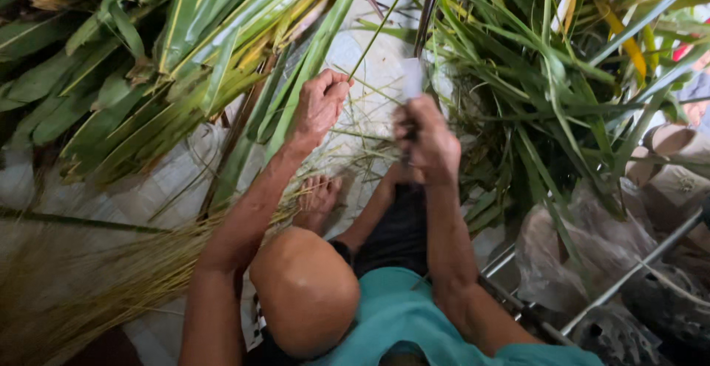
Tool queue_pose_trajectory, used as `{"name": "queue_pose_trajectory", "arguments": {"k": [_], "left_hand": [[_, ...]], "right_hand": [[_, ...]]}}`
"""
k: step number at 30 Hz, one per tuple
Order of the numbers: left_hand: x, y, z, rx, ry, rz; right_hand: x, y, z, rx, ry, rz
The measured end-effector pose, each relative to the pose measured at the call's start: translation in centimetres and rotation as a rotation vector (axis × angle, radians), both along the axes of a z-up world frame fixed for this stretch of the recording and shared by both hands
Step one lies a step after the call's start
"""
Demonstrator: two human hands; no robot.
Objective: The person sits on the floor and uses a knife to strip and cut long palm leaves into thin strips. The person repeatedly pulls fibers from the leaf and cuts them, accumulating a pile of processed strips on the floor.
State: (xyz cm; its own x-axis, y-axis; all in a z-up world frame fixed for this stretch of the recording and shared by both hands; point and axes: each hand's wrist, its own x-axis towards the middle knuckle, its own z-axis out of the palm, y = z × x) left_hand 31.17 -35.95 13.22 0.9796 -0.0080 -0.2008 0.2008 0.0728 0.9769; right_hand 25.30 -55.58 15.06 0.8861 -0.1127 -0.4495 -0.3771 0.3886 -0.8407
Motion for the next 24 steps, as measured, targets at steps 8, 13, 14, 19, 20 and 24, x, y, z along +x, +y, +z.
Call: {"name": "queue_pose_trajectory", "arguments": {"k": [8, 13, 14, 19, 20, 24], "left_hand": [[-2.1, -0.1, 1.0, 0.124, -0.081, -0.051], [-3.1, -0.8, 2.9, 0.100, -0.052, -0.060], [-3.3, -0.8, 3.9, 0.069, -0.031, -0.083], [-3.8, -0.3, 4.3, -0.034, 0.043, -0.178], [-4.0, -0.3, 4.1, -0.143, 0.127, -0.175], [-4.1, 0.4, 4.6, -0.344, 0.346, -0.284]], "right_hand": [[-0.4, 3.2, 0.2, 0.190, -0.189, 0.247], [-0.4, 3.7, 0.8, 0.259, -0.223, 0.337], [-0.4, 3.5, 0.4, 0.309, -0.220, 0.300], [-0.6, 2.8, -1.2, 0.426, -0.242, 0.268], [-0.7, 2.6, -1.7, 0.437, -0.260, 0.278], [-1.0, 1.9, -2.3, 0.523, -0.295, 0.350]]}}
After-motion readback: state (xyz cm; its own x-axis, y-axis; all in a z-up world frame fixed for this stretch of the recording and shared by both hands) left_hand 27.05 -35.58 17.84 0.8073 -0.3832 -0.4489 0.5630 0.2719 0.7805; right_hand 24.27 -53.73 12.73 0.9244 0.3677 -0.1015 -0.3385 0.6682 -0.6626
